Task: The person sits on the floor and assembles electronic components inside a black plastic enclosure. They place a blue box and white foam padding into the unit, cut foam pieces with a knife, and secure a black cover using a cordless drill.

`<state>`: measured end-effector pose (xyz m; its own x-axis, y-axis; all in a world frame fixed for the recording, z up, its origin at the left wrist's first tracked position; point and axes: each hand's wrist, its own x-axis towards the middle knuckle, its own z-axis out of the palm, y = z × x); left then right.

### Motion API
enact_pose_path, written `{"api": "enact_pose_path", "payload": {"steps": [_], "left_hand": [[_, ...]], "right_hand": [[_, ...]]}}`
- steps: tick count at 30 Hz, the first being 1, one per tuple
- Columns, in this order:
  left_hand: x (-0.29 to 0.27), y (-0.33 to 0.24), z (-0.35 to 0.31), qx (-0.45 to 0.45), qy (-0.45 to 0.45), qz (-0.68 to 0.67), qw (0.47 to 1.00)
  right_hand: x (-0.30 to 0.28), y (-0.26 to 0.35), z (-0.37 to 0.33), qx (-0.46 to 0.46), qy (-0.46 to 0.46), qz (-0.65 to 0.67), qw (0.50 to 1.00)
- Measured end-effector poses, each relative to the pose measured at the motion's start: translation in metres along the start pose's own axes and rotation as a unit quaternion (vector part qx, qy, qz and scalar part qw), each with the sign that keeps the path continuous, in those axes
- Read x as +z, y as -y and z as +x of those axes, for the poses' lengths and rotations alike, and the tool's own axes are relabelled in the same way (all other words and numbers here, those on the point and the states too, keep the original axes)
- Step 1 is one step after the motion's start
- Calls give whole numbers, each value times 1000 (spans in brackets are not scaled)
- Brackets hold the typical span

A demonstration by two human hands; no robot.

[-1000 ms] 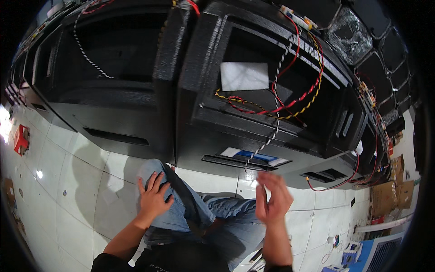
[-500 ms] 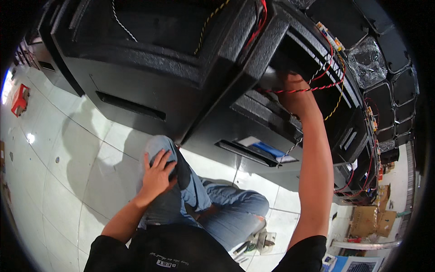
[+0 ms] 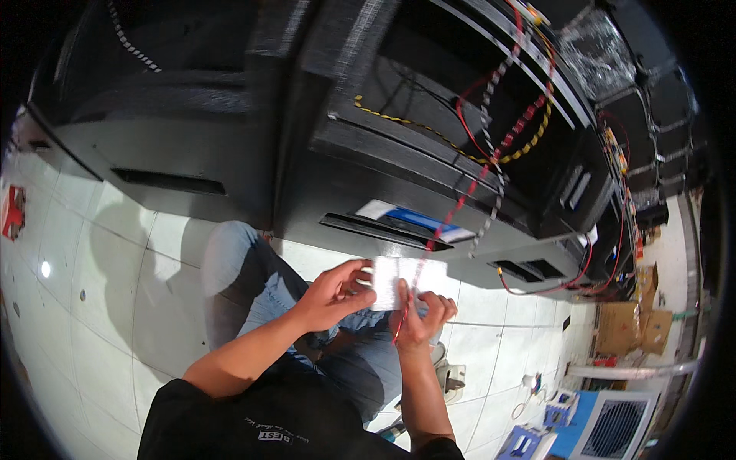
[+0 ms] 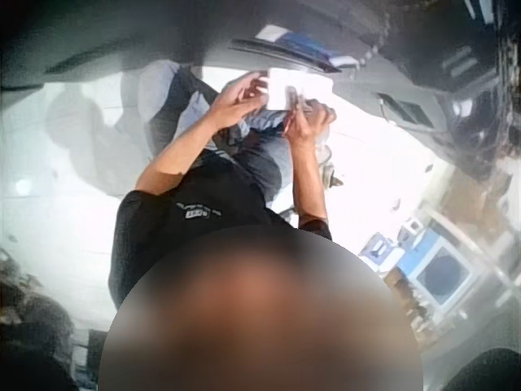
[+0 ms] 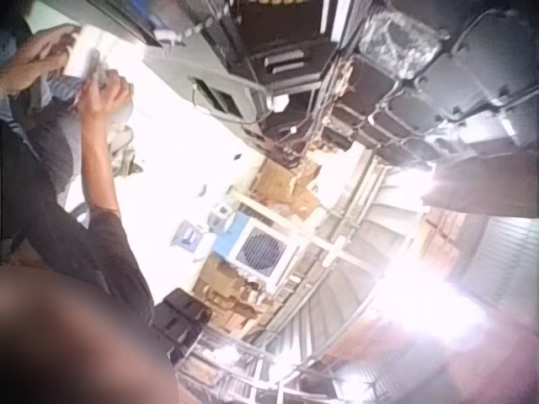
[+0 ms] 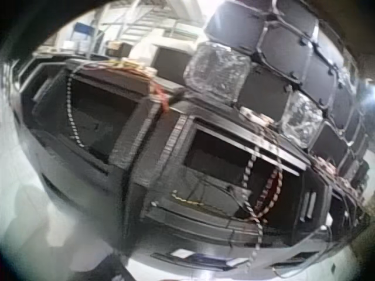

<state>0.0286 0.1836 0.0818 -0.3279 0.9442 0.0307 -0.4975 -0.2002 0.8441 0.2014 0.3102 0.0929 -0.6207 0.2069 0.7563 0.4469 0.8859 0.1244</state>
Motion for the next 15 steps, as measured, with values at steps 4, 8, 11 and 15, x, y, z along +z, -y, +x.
{"api": "enact_pose_path", "payload": {"steps": [4, 8, 11, 15], "left_hand": [[0, 16, 52, 29, -17, 122, 992], [6, 0, 78, 136, -140, 229, 954], [5, 3, 82, 188, -181, 281, 924], [9, 14, 88, 252, -225, 342, 877]], "right_hand": [[28, -12, 0, 26, -17, 16, 999], [44, -30, 9, 147, -32, 132, 980], [63, -40, 6, 251, -38, 244, 936], [82, -42, 16, 304, -129, 295, 897]]}}
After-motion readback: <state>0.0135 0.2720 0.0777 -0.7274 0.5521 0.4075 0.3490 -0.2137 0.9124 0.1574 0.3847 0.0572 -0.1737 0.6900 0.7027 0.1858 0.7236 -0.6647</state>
